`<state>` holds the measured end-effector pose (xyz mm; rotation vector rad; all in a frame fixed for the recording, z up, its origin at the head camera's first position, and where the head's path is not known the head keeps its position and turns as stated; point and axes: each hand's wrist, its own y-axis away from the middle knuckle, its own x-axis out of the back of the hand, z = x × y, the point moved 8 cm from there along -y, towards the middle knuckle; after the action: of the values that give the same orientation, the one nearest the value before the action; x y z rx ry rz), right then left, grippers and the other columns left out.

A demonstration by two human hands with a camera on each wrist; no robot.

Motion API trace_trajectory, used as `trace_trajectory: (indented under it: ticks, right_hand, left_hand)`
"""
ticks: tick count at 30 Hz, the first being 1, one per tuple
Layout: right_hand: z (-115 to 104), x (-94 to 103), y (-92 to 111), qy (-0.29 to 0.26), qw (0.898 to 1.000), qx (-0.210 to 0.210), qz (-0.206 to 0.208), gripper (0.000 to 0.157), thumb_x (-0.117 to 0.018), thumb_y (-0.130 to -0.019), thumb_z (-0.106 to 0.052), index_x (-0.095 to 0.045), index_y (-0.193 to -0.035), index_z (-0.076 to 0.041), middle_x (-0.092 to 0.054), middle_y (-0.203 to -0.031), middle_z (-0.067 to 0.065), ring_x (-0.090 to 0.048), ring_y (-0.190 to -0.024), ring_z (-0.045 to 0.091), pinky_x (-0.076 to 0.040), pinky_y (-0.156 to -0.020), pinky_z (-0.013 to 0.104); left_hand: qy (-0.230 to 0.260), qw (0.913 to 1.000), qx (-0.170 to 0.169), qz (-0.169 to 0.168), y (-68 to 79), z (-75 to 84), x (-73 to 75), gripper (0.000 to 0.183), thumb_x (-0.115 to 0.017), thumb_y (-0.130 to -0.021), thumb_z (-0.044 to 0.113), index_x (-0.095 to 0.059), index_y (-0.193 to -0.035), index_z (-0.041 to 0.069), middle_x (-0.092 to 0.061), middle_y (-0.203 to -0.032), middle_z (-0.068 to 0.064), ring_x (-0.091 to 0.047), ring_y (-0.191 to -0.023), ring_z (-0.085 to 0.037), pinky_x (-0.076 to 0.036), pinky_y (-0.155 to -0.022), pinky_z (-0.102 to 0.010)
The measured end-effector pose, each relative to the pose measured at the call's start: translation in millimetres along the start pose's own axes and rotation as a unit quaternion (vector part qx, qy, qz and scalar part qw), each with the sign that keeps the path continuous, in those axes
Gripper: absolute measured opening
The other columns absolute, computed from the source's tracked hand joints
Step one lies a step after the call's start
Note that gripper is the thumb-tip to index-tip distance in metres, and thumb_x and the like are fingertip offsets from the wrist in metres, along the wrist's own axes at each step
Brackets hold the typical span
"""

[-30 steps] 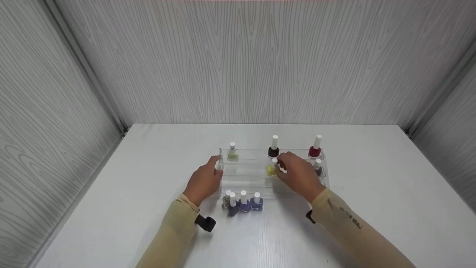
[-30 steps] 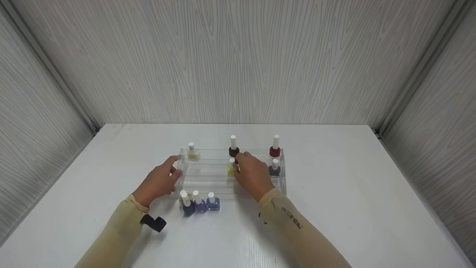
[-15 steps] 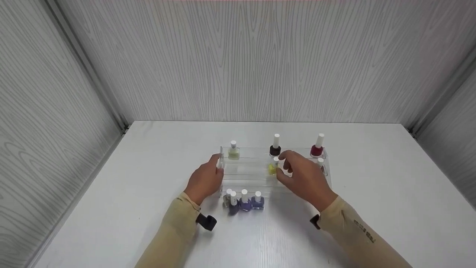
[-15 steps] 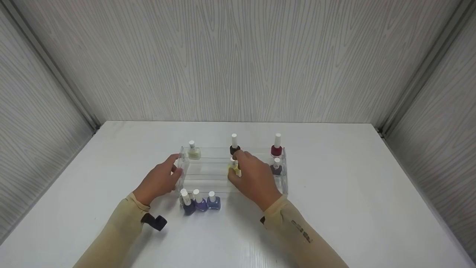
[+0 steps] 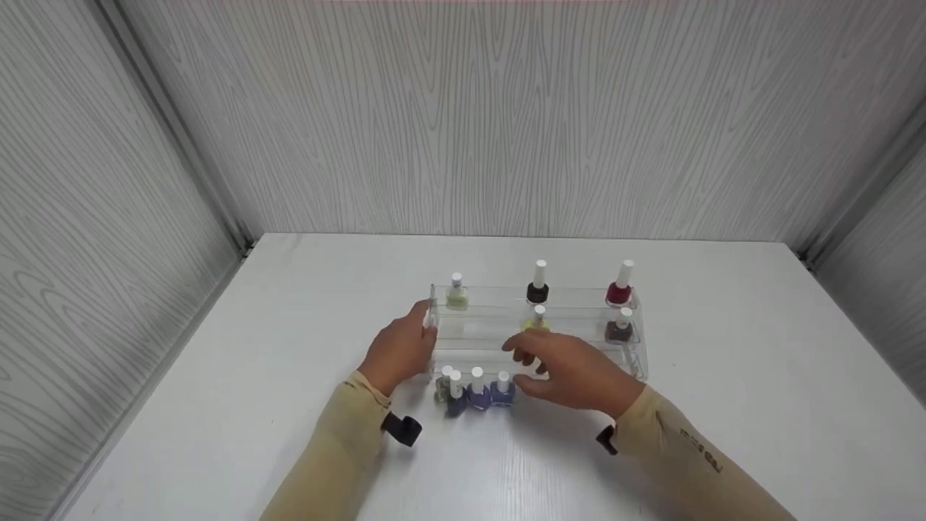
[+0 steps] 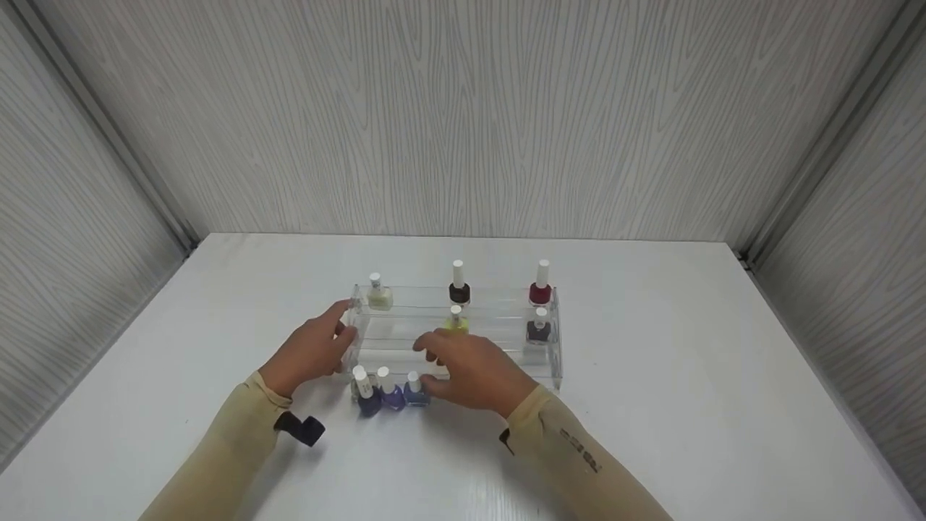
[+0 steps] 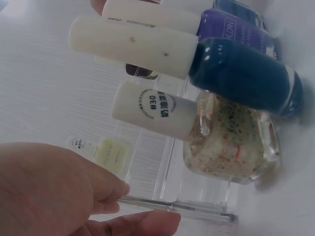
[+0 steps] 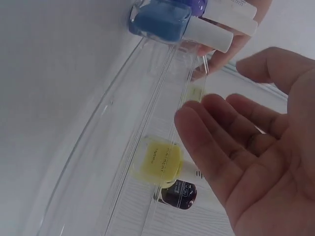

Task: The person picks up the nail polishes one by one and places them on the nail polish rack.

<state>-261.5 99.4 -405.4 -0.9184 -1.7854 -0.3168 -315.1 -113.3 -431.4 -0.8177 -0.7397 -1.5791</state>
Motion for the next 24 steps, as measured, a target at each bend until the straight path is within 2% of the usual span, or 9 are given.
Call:
trace_trajectory:
  ticks: [5, 8, 12, 15, 19, 24]
  right_hand:
    - [-10.4, -21.8, 0.5, 0.017, 0.995, 0.05, -0.083, 0.048, -0.073, -0.097, -0.021, -0.06, -0.143, -0.017, -0.065, -0.132, -0.001, -0.067, -0.11, 0.016, -0.059, -0.092, 0.036]
    - [-14.2, -27.1, -0.5, 0.022, 0.992, 0.076, -0.095, 0.042, -0.072, -0.098, -0.018, -0.063, -0.139, -0.017, -0.064, -0.134, -0.001, -0.063, -0.119, 0.017, -0.057, -0.097, 0.036]
    - [-11.9, -27.1, -2.3, 0.02, 0.994, 0.066, -0.087, 0.033, -0.071, -0.098, -0.014, -0.069, -0.131, -0.015, -0.068, -0.122, -0.002, -0.065, -0.108, 0.013, -0.059, -0.092, 0.033]
    - [-7.2, -27.4, -1.6, 0.009, 0.995, 0.042, -0.094, 0.034, -0.072, -0.097, -0.015, -0.068, -0.131, -0.012, -0.07, -0.117, -0.001, -0.066, -0.101, 0.01, -0.059, -0.089, 0.032]
    - [-4.3, -28.7, 0.8, -0.013, 0.993, 0.034, -0.114, 0.023, -0.075, -0.095, -0.015, -0.072, -0.118, -0.013, -0.07, -0.108, -0.003, -0.064, -0.094, 0.007, -0.059, -0.085, 0.029]
    - [-0.5, -28.3, 3.3, -0.064, 0.987, 0.021, -0.144, 0.012, -0.077, -0.093, -0.012, -0.074, -0.104, -0.015, -0.069, -0.098, -0.007, -0.064, -0.088, 0.005, -0.058, -0.08, 0.025]
  left_hand:
    - [-0.002, 0.9998, 0.003, -0.017, -0.7, -0.7, 0.3, 0.055, -0.048, -0.11, 0.024, -0.034, -0.16, 0.007, -0.073, -0.1, -0.013, -0.064, -0.069, -0.019, -0.053, -0.073, -0.042]
    - [-0.002, 0.9998, 0.008, -0.019, 0.0, -2.1, 1.1, 0.055, -0.048, -0.11, 0.024, -0.033, -0.161, 0.009, -0.073, -0.096, -0.011, -0.065, -0.069, -0.02, -0.053, -0.073, -0.042]
    - [-0.009, 0.9998, 0.006, -0.019, 0.6, -2.8, 0.0, 0.055, -0.048, -0.11, 0.023, -0.033, -0.161, 0.009, -0.073, -0.1, -0.013, -0.066, -0.074, -0.022, -0.054, -0.076, -0.044]
    - [-0.01, 0.9997, 0.004, -0.022, 0.0, -2.8, -2.2, 0.055, -0.048, -0.11, 0.023, -0.033, -0.161, 0.008, -0.073, -0.103, -0.015, -0.066, -0.075, -0.022, -0.054, -0.077, -0.044]
    - [-0.008, 0.9997, 0.006, -0.023, -0.2, -2.3, -3.3, 0.055, -0.049, -0.11, 0.023, -0.033, -0.161, 0.008, -0.073, -0.103, -0.015, -0.067, -0.074, -0.023, -0.055, -0.075, -0.043]
    - [-0.009, 0.9996, 0.001, -0.026, 1.4, -0.9, -3.4, 0.054, -0.046, -0.111, 0.022, -0.032, -0.16, 0.005, -0.072, -0.111, -0.019, -0.066, -0.082, -0.026, -0.055, -0.08, -0.046]
